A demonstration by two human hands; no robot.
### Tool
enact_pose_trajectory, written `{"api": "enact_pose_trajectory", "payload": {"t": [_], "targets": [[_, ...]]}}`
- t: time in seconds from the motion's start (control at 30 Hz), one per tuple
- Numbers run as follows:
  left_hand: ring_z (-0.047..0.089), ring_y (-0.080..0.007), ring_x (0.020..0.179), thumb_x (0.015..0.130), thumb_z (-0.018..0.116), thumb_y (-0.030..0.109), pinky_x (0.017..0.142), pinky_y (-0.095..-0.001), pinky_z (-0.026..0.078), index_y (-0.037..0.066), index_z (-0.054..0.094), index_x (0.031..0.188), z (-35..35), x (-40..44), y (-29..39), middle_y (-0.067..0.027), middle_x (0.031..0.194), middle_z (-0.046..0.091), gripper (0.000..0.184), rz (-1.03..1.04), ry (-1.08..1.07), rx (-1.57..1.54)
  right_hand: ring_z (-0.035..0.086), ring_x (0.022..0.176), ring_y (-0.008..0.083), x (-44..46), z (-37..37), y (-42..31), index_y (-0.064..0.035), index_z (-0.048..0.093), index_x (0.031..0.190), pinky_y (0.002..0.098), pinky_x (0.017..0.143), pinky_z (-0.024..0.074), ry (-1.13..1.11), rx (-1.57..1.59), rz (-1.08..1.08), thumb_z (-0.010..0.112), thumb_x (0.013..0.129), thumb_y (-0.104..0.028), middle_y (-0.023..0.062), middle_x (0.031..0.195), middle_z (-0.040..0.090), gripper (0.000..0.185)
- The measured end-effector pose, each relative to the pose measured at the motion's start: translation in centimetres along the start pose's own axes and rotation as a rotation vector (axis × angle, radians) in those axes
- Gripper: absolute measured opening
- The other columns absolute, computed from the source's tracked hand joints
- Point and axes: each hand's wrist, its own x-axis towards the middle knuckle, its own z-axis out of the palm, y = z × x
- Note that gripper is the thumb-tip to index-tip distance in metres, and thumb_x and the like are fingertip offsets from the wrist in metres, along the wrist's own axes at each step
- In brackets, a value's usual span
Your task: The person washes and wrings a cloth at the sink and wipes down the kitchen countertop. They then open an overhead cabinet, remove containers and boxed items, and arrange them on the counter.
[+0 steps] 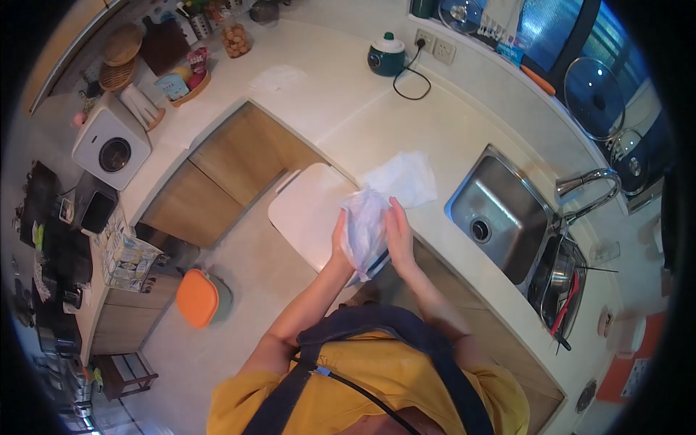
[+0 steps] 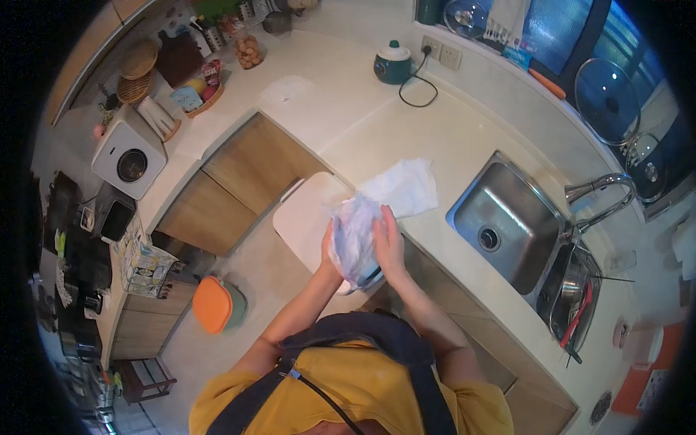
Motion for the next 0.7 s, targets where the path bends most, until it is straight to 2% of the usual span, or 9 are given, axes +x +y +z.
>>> {"api": "enact_pose_trajectory", "payload": {"t": [0.1,0.17,0.23,0.27,0.33,0.37,0.43,0.53,0.7], "targets": [[0.041,-0.0327,0.122,0.093,0.031,0.047,0.105,-0.0468,0.030,0.007,0.034,0.136,-0.2,-0.2,-0.3,-0.0145,0.135,0.040,0.058,0.024,0.020,-0.013,0.048,0.114,0.0269,2.4,-2.0,4.2,0.0003,0.047,0.123,0.0324,0.094,0.0381,-0.045,-0.113,-0.057,0.051,0.089,-0.019,0.0212,0.125,0.049,0.039],[0.039,-0.0335,0.124,0.093,0.030,0.047,0.105,-0.0485,0.028,0.007,0.033,0.136,0.2,-0.6,-0.6,-0.0148,0.136,0.039,0.058,0.009,0.060,-0.059,0.051,0.109,0.0293,4.6,-3.0,5.0,-0.0003,0.050,0.119,0.0345,0.093,0.0387,-0.063,-0.036,0.093,0.055,0.086,-0.019,0.0214,0.122,0.051,0.038],[0.038,-0.0341,0.124,0.093,0.031,0.046,0.105,-0.0495,0.028,0.007,0.033,0.137,0.4,-0.9,-0.7,-0.0145,0.137,0.039,0.058,0.023,0.046,-0.077,0.047,0.112,0.0339,7.5,-3.5,8.6,-0.0026,0.051,0.118,0.0382,0.096,0.0360,0.018,-0.399,-0.237,0.058,0.083,-0.018,0.0233,0.126,0.047,0.039],[0.037,-0.0347,0.125,0.093,0.031,0.046,0.105,-0.0505,0.027,0.007,0.032,0.137,0.4,-1.1,-0.7,-0.0143,0.137,0.038,0.058,0.032,0.022,-0.095,0.047,0.112,0.0339,8.7,-3.4,8.6,-0.0026,0.051,0.118,0.0382,0.096,0.0360,0.010,-0.394,-0.230,0.058,0.083,-0.018,0.0233,0.126,0.047,0.039],[0.036,-0.0348,0.125,0.093,0.031,0.046,0.105,-0.0511,0.027,0.007,0.032,0.137,-0.3,-1.1,-0.7,-0.0142,0.138,0.038,0.058,0.063,0.048,-0.076,0.030,0.127,0.0416,10.8,-3.3,8.2,-0.0068,0.050,0.123,0.0500,0.102,0.0279,0.027,-0.552,-0.283,0.060,0.082,-0.024,0.0239,0.136,0.036,0.046],[0.036,-0.0349,0.126,0.093,0.031,0.046,0.105,-0.0518,0.027,0.007,0.032,0.137,-0.5,-1.2,-0.8,-0.0141,0.138,0.037,0.058,0.087,0.065,-0.057,0.030,0.127,0.0416,11.5,-2.9,7.3,-0.0068,0.050,0.123,0.0500,0.102,0.0279,0.015,-0.549,-0.279,0.060,0.082,-0.024,0.0239,0.136,0.036,0.046],[0.036,-0.0348,0.126,0.093,0.031,0.045,0.104,-0.0515,0.027,0.006,0.032,0.137,-0.6,-1.5,-0.8,-0.0145,0.138,0.037,0.059,0.095,0.060,-0.045,0.019,0.129,0.0499,12.4,-1.6,5.8,-0.0155,0.046,0.130,0.0678,0.098,0.0156,-0.034,-0.986,-0.096,0.057,0.082,-0.039,0.0260,0.140,0.026,0.054],[0.036,-0.0349,0.125,0.093,0.032,0.045,0.104,-0.0509,0.028,0.004,0.032,0.136,-1.1,-1.6,-0.4,-0.0156,0.137,0.038,0.060,0.098,0.088,-0.037,0.015,0.129,0.0522,12.2,-0.2,9.5,-0.0206,0.040,0.135,0.0749,0.093,0.0073,-0.109,-1.225,-0.203,0.050,0.083,-0.049,0.0238,0.141,0.026,0.059],[0.042,-0.0349,0.121,0.093,0.034,0.047,0.102,-0.0493,0.031,0.001,0.034,0.134,-2.3,-2.4,2.0,-0.0170,0.133,0.042,0.062,0.136,0.108,-0.037,0.019,0.129,0.0494,13.1,0.0,13.2,-0.0177,0.038,0.135,0.0696,0.098,0.0097,-0.116,-1.279,-0.331,0.045,0.088,-0.045,0.0170,0.142,0.030,0.055]]}}
